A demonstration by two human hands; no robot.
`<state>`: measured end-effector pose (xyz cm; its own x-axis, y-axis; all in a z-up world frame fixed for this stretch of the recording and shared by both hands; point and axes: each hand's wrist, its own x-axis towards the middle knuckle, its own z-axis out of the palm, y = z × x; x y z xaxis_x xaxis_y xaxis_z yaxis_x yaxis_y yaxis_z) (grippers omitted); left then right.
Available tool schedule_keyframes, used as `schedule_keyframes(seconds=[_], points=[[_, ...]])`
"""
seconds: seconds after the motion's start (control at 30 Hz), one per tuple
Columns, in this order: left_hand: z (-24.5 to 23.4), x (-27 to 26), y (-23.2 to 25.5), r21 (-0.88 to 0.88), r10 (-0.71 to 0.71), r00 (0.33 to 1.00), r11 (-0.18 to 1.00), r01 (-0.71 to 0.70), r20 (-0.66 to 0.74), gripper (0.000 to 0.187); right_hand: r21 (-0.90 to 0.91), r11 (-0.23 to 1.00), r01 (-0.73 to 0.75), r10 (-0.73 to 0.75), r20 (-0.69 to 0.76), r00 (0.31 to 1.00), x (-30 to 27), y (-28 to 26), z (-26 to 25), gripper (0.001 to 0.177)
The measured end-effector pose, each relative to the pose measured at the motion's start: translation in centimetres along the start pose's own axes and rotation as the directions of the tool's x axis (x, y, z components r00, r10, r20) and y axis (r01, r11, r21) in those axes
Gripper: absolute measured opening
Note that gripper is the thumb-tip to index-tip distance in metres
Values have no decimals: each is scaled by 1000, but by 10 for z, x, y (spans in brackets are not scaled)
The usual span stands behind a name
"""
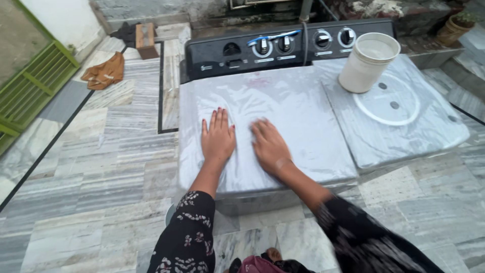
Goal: The person wipes the exterior lids of a washing machine with a sponge, removes the top lids, and then uses a toothbrush and a cloth to scrub the internal rim and basin.
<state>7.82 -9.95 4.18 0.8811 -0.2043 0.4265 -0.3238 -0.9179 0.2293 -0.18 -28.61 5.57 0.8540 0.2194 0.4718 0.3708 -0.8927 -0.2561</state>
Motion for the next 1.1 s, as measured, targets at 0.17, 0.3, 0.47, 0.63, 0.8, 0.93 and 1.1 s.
schedule_keyframes(seconds=[0.17,0.3,0.47,0.63,0.8,0.93,1.1], points=[[3,21,0,-2,-43,999,999,43,17,60,-112,993,-36,33,-30,999,108,76,25,49],[3,37,-7,18,-120,992,993,119,44,61,-133,965,-227,222,-48,974,133,185,6,44],[8,52,-22,32,-268,963,963,267,37,62,-100,948,-300,294,-75,953,103,246,-22,52],[9,50,-32,93,-449,893,888,449,-30,66,-147,948,-281,274,-68,959,37,234,-42,57],[-24,26,-36,58,-762,633,644,763,137,73,-156,944,-290,291,-19,957,-40,188,-80,60],[-38,-22,-52,14,-725,674,682,731,141,64,-171,960,-222,213,-71,974,-90,140,-99,63],[-46,-79,-72,158,-668,730,744,649,146,58,-215,971,-101,95,-40,995,-138,62,-90,67]])
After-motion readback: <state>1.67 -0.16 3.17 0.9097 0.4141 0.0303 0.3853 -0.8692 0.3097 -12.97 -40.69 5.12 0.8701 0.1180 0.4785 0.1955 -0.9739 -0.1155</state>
